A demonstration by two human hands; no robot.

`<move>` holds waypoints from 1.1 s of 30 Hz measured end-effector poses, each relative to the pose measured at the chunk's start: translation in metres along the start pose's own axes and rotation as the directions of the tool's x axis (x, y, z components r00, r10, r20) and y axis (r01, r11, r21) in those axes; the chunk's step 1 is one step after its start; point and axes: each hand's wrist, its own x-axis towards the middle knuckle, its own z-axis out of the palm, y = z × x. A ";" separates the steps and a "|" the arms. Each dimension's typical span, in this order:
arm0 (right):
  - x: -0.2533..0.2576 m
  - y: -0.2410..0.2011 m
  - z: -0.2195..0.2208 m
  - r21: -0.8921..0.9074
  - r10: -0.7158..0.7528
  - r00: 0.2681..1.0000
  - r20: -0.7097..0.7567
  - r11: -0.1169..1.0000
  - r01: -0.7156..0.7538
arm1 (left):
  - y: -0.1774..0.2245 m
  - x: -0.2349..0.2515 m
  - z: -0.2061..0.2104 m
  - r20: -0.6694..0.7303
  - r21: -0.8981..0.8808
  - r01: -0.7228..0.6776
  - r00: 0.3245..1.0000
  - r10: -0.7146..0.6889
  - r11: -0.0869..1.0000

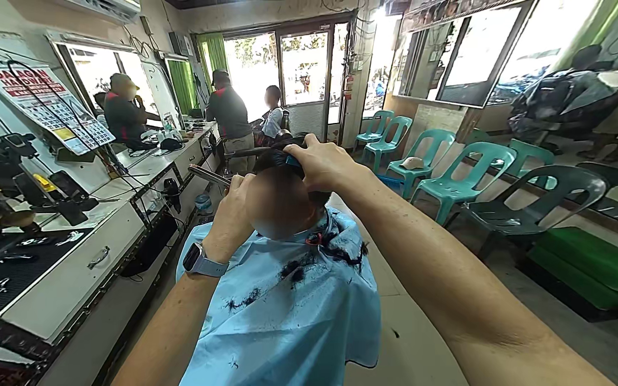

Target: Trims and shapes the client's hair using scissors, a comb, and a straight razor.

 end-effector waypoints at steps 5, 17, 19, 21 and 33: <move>0.000 0.000 -0.001 -0.002 0.005 1.000 0.006 1.000 -0.005 | 0.000 0.000 0.000 0.019 0.014 -0.007 1.000 0.007 1.000; -0.014 -0.012 -0.006 0.063 0.004 1.000 0.012 0.998 -0.005 | 0.001 -0.002 -0.002 0.033 0.011 -0.017 0.999 0.017 1.000; -0.013 -0.010 -0.005 0.059 0.008 1.000 0.011 0.998 -0.009 | 0.001 -0.002 -0.001 0.064 0.015 -0.017 0.998 0.016 1.000; -0.006 -0.003 -0.002 0.018 0.006 1.000 0.005 1.000 -0.006 | 0.000 -0.002 0.000 0.055 0.011 -0.014 0.998 0.013 1.000; -0.009 -0.005 0.000 0.052 0.013 1.000 0.010 0.999 -0.014 | -0.007 -0.001 -0.004 -0.022 -0.044 -0.069 0.997 0.068 0.997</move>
